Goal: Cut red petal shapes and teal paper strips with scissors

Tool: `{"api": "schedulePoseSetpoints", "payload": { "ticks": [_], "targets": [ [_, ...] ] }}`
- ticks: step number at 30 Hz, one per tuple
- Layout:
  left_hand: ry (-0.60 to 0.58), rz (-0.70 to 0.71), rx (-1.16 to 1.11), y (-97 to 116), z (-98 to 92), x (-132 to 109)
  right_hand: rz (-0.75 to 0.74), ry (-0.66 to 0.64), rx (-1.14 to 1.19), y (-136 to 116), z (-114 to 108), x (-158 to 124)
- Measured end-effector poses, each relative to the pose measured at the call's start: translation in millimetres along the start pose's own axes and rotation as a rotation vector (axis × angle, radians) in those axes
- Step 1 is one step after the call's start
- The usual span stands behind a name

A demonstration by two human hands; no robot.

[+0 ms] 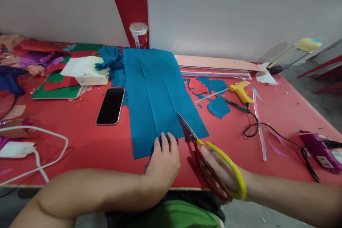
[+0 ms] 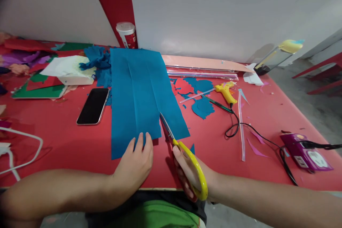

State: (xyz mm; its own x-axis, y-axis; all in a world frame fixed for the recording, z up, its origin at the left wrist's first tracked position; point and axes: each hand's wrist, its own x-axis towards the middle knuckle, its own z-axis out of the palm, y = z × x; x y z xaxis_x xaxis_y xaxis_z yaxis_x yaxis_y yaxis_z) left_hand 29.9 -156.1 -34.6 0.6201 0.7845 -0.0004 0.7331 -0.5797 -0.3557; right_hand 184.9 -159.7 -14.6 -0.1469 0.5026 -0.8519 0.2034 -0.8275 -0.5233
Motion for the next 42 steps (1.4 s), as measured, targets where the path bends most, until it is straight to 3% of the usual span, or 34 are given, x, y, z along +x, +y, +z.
{"api": "schedulePoseSetpoints", "payload": {
  "ticks": [6, 12, 19, 28, 42],
  "targets": [
    [-0.012, 0.009, -0.024, 0.7, 1.5, 1.5, 0.044, -0.006, -0.031, 0.6, -10.2, -3.7],
    [-0.044, 0.015, -0.036, 2.7, 10.4, 4.3, 0.058, -0.190, -0.018, 0.2, -29.8, -3.9],
    [-0.042, 0.023, -0.012, 3.2, 13.8, 5.4, -0.019, -0.193, -0.014, -11.8, -43.0, -3.0],
    [-0.057, 0.026, -0.018, 2.9, 9.7, 5.2, 0.016, -0.132, -0.078, -36.3, -31.4, 0.6],
    [-0.047, 0.011, -0.091, 3.5, 7.3, 4.8, 0.000, -0.035, -0.157, -39.4, -12.7, 11.2]
  ]
}}
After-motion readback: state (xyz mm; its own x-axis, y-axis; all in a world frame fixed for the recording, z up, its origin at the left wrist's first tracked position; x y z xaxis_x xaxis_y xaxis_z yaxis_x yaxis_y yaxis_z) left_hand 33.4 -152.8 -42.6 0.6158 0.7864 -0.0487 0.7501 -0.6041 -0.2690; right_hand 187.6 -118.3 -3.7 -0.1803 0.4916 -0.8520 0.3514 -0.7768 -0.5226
